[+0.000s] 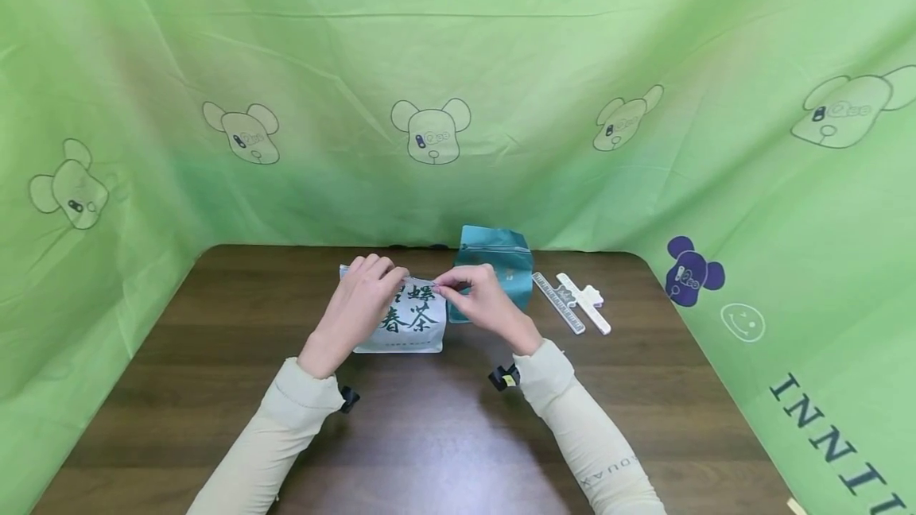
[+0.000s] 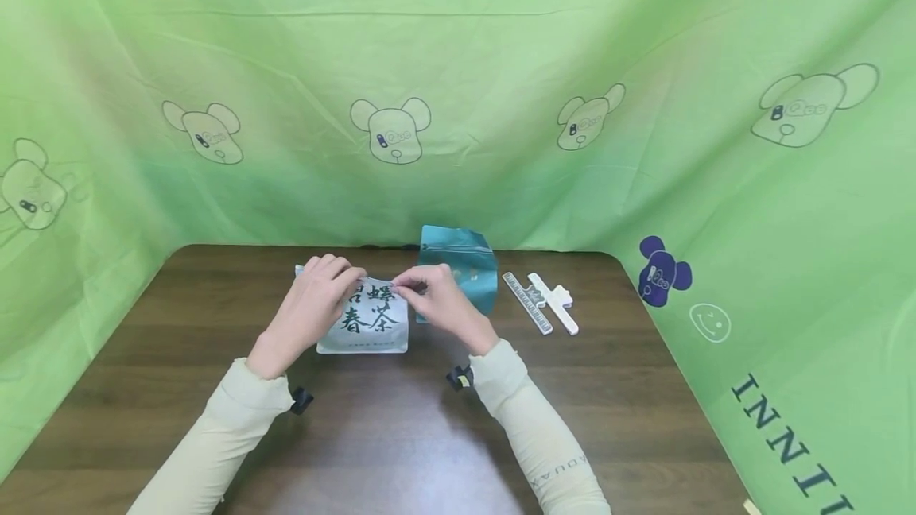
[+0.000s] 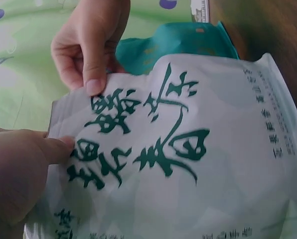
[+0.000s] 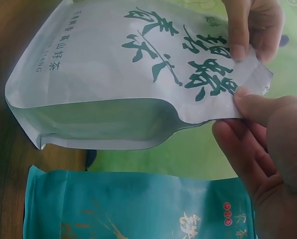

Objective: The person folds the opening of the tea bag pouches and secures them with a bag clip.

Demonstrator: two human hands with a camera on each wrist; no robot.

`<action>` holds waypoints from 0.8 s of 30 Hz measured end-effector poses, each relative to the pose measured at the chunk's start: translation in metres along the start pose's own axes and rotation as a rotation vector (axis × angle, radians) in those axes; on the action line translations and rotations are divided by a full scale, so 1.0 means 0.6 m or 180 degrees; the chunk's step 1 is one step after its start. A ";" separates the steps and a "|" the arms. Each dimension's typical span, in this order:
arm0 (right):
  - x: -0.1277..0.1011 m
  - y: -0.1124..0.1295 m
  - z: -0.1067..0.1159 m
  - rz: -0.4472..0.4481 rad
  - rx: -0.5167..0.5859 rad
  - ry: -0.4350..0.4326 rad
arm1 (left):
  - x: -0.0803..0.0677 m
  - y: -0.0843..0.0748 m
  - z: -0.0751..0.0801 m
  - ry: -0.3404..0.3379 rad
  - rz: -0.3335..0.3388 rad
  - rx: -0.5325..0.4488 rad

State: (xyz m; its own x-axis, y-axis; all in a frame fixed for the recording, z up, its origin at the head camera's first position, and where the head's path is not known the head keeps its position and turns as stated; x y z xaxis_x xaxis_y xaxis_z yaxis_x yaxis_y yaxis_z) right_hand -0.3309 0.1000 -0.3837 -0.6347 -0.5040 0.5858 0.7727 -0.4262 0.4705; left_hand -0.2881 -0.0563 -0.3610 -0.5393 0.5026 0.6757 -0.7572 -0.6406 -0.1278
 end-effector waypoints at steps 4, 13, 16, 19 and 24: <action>0.000 0.007 0.004 0.0111 -0.0122 -0.0076 | -0.003 0.006 0.006 -0.0049 0.0020 -0.0080; -0.001 0.023 0.004 0.0472 -0.0354 -0.0142 | -0.003 0.006 0.003 -0.0165 0.0058 -0.0013; 0.000 0.023 0.005 0.0506 -0.0371 -0.0165 | -0.001 0.005 -0.006 -0.0280 0.0108 0.0119; 0.001 0.022 0.006 0.0504 -0.0338 -0.0159 | 0.003 0.004 -0.016 -0.0411 0.0157 0.0268; 0.003 0.021 0.003 0.0464 -0.0291 -0.0135 | 0.012 0.003 -0.030 -0.0525 0.0232 0.0408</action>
Point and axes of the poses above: each hand's wrist, its own x-axis towards the middle knuckle, its own z-axis out of the back of the hand, y = z × x, the point moved 8 cm from there along x, towards the middle knuckle, and after that the axes turned 9 degrees about -x, right-handed, at the moved point
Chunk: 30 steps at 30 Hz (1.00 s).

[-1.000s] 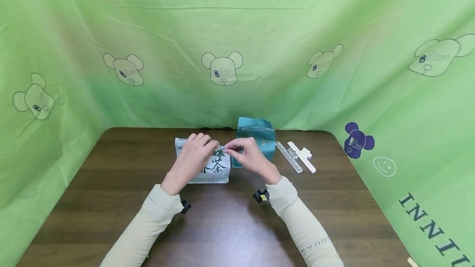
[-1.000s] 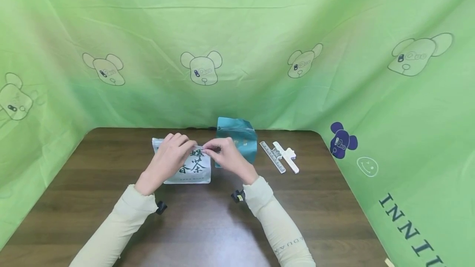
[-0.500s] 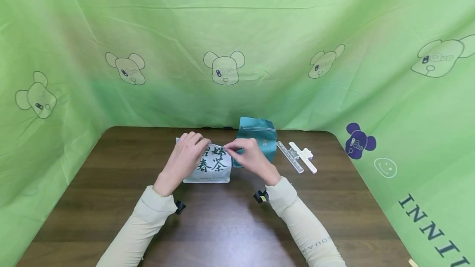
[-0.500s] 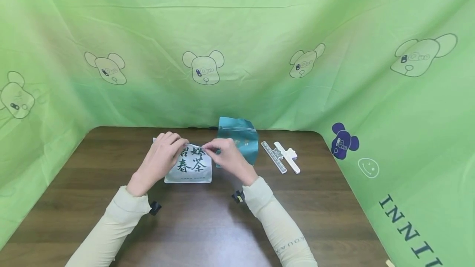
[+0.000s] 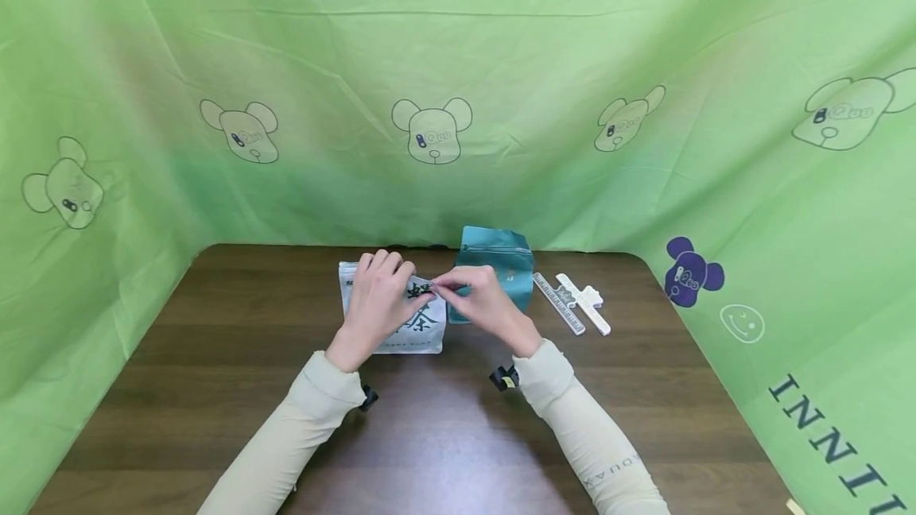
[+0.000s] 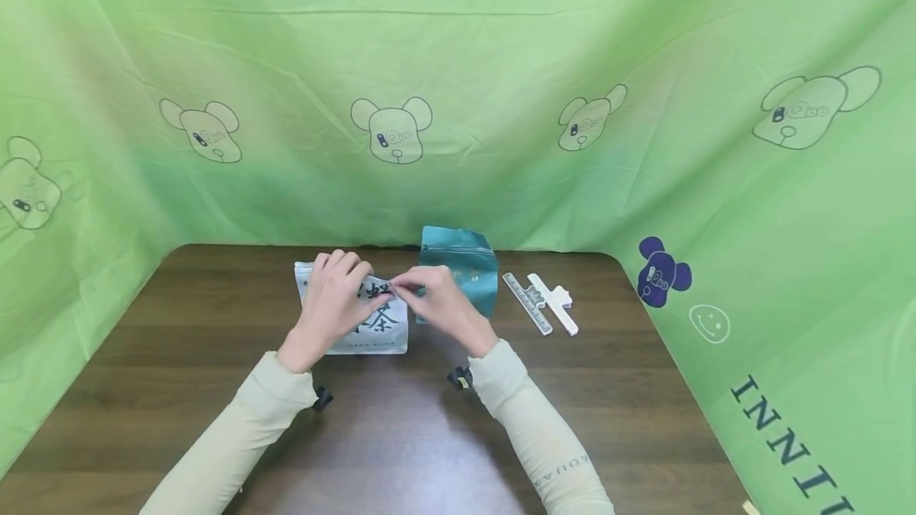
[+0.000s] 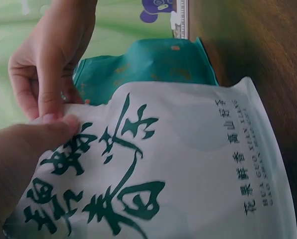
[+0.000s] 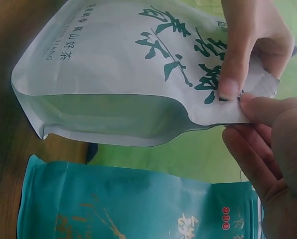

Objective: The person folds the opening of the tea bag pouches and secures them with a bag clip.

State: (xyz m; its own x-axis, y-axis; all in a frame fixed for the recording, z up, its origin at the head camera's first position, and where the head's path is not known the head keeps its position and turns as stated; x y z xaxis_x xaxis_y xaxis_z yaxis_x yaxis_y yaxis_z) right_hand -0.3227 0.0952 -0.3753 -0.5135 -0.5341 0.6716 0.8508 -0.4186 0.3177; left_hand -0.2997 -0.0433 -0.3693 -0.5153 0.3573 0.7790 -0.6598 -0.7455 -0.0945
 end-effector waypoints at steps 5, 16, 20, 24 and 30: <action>0.002 0.001 -0.002 -0.0029 0.0008 0.0008 | 0.003 0.001 -0.002 -0.0070 0.0089 0.0029; 0.002 0.002 -0.004 0.0053 -0.0039 -0.0016 | 0.001 0.006 0.008 0.0006 0.0097 0.0013; -0.001 0.008 -0.004 0.0161 -0.0247 -0.0018 | -0.003 0.018 0.021 0.0121 0.0213 -0.0014; -0.007 0.019 -0.004 0.0319 -0.0480 -0.0030 | -0.007 0.027 0.028 0.0249 0.0219 -0.0202; -0.017 0.037 -0.008 0.0586 -0.0901 -0.0156 | -0.008 0.030 0.029 0.0286 0.0240 -0.0400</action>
Point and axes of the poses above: each hand's wrist, its own x-axis towards the middle knuckle, its own z-axis out of the back of the hand, y = z × x, the point moved 8 cm from there along x, towards the middle knuckle, and after that the axes turned 9 degrees about -x, right-handed, at the moved point
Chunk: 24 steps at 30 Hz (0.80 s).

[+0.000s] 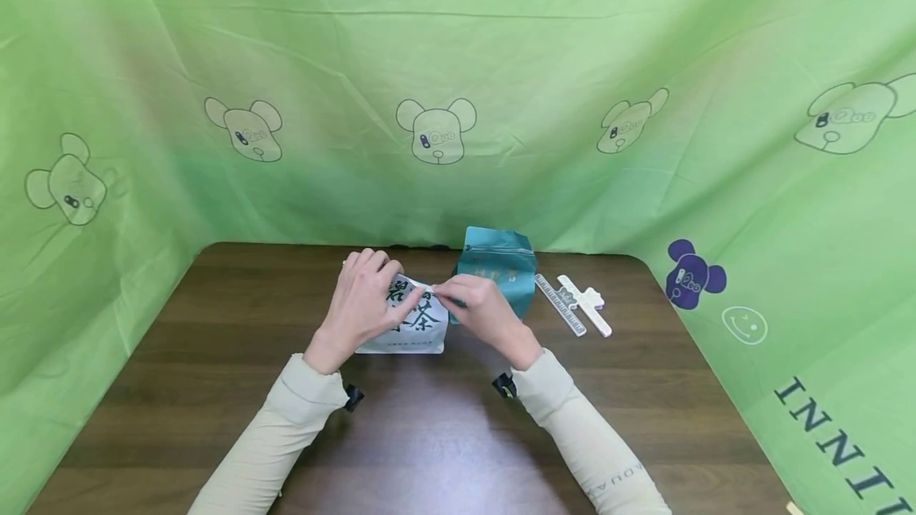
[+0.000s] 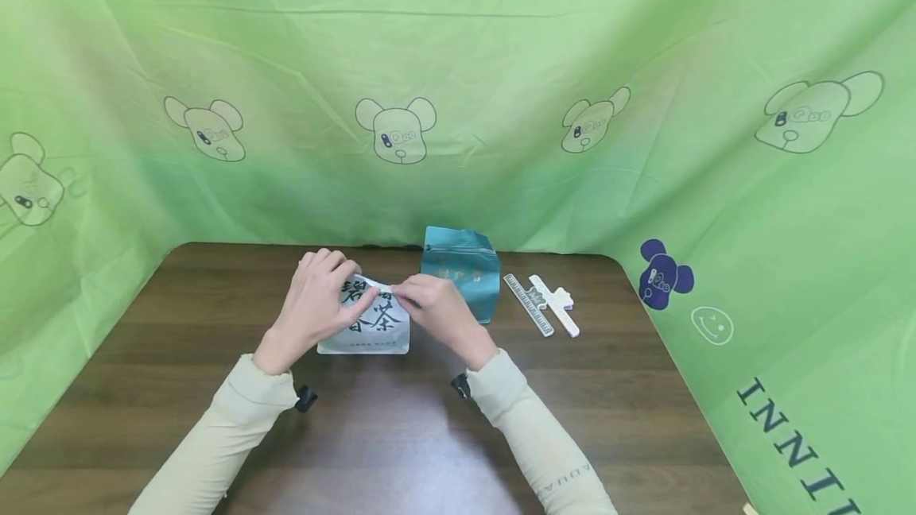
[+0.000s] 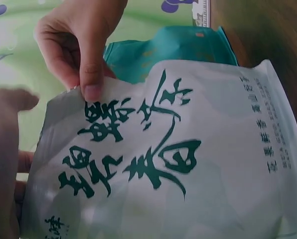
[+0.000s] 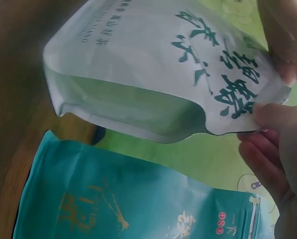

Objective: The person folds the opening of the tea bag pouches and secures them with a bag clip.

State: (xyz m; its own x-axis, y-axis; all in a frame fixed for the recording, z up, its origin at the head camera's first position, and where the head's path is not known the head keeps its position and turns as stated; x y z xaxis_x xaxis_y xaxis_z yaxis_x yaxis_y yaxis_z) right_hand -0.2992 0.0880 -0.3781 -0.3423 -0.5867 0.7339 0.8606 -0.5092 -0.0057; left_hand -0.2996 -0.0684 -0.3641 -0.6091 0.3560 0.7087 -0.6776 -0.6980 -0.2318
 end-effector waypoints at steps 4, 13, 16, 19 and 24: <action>-0.004 0.009 -0.003 0.0109 -0.0253 -0.0070 | 0.002 0.000 -0.003 0.0026 0.0127 0.0011; -0.008 0.024 -0.010 0.0202 -0.0566 -0.0176 | 0.004 0.002 -0.006 0.0332 0.0151 0.0060; -0.007 0.025 -0.011 0.0191 -0.0585 -0.0220 | 0.004 0.003 -0.005 0.0397 0.0141 0.0045; -0.007 0.026 -0.013 0.0169 -0.0596 -0.0245 | 0.004 0.003 -0.006 0.0428 0.0117 0.0049; -0.005 0.025 -0.022 0.0070 -0.0643 -0.0251 | 0.004 0.000 -0.005 0.0379 0.0050 0.0045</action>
Point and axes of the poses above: each hand's wrist, its own x-axis towards the middle knuckle, its own z-axis out of the back of the hand, y = z × x, the point moved 8 cm from there along x, towards the middle knuckle, and after that the axes turned 9 degrees about -x, right-handed, at the moved point
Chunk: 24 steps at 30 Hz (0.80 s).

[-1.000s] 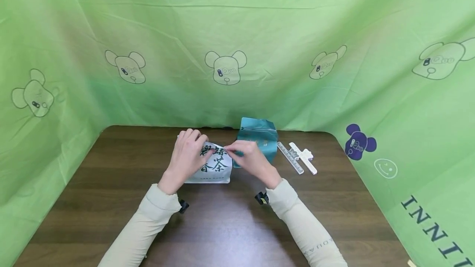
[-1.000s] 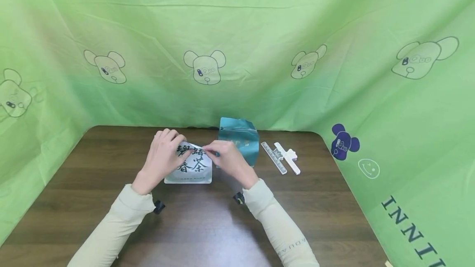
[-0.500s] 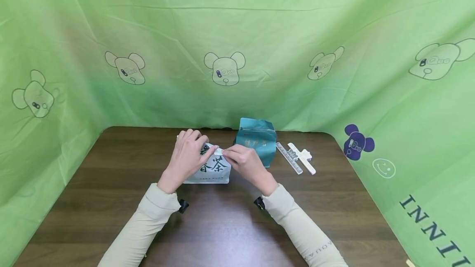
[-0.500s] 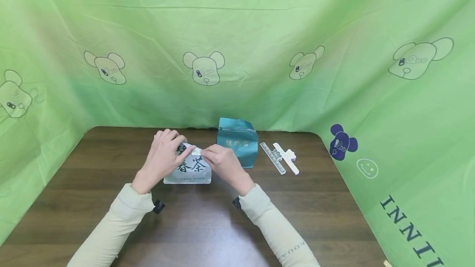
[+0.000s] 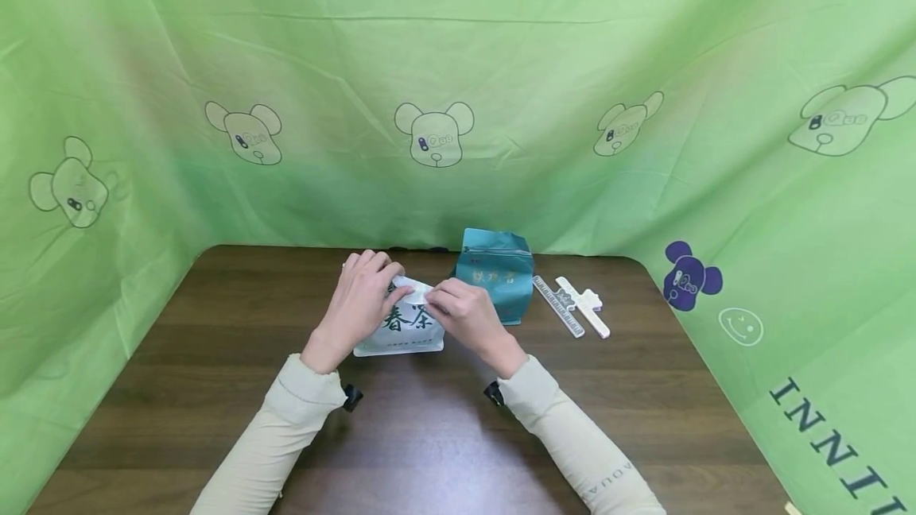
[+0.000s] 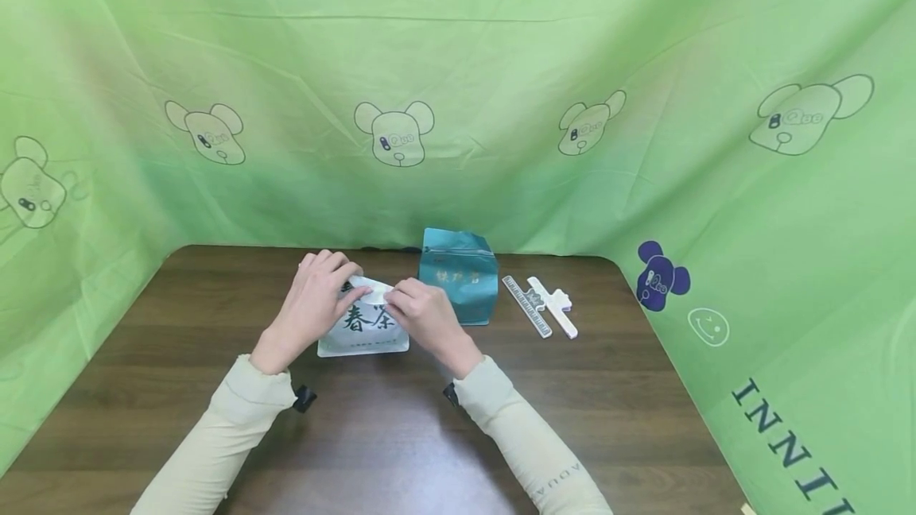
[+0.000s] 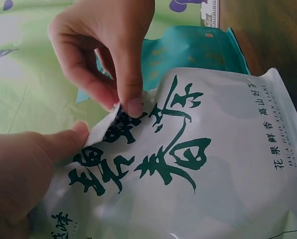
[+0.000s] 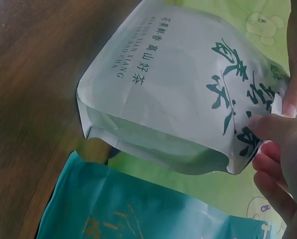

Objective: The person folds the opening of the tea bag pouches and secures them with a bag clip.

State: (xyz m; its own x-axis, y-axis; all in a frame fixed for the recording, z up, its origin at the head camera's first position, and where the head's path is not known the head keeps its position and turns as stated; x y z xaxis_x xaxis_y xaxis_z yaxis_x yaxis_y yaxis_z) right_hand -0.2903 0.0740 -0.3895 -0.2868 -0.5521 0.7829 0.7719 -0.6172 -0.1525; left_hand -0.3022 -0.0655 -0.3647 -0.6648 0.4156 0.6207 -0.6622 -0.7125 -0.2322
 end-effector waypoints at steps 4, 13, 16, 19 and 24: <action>0.002 0.001 -0.009 -0.0085 0.0016 0.0021 | -0.001 -0.002 0.000 -0.0067 -0.0039 -0.0041; 0.011 -0.002 -0.016 -0.0261 0.0217 -0.0053 | -0.001 -0.004 0.001 -0.0233 -0.0127 -0.0102; 0.020 -0.009 -0.017 -0.0456 0.0403 -0.0020 | -0.001 -0.003 0.002 -0.0269 -0.0148 -0.0080; 0.032 -0.019 -0.021 -0.0668 0.0616 0.0136 | -0.001 -0.002 0.002 -0.0280 -0.0161 -0.0073; 0.044 -0.027 -0.033 -0.0888 0.1055 0.0497 | -0.002 0.001 -0.002 -0.0254 -0.0176 -0.0134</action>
State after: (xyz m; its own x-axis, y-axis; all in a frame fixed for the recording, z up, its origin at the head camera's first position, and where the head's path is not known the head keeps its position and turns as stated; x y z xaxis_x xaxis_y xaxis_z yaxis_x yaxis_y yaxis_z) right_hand -0.3218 0.0585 -0.3786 -0.5719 -0.4838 0.6624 0.7855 -0.5558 0.2722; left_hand -0.3022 -0.0654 -0.3664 -0.5982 0.4061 0.6908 -0.7122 -0.6646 -0.2260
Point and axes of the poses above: each hand's wrist, its own x-axis towards the middle knuckle, its own z-axis out of the back of the hand, y = z × x, the point moved 8 cm from there along x, towards the middle knuckle, and after that the axes turned 9 degrees about -x, right-handed, at the moved point
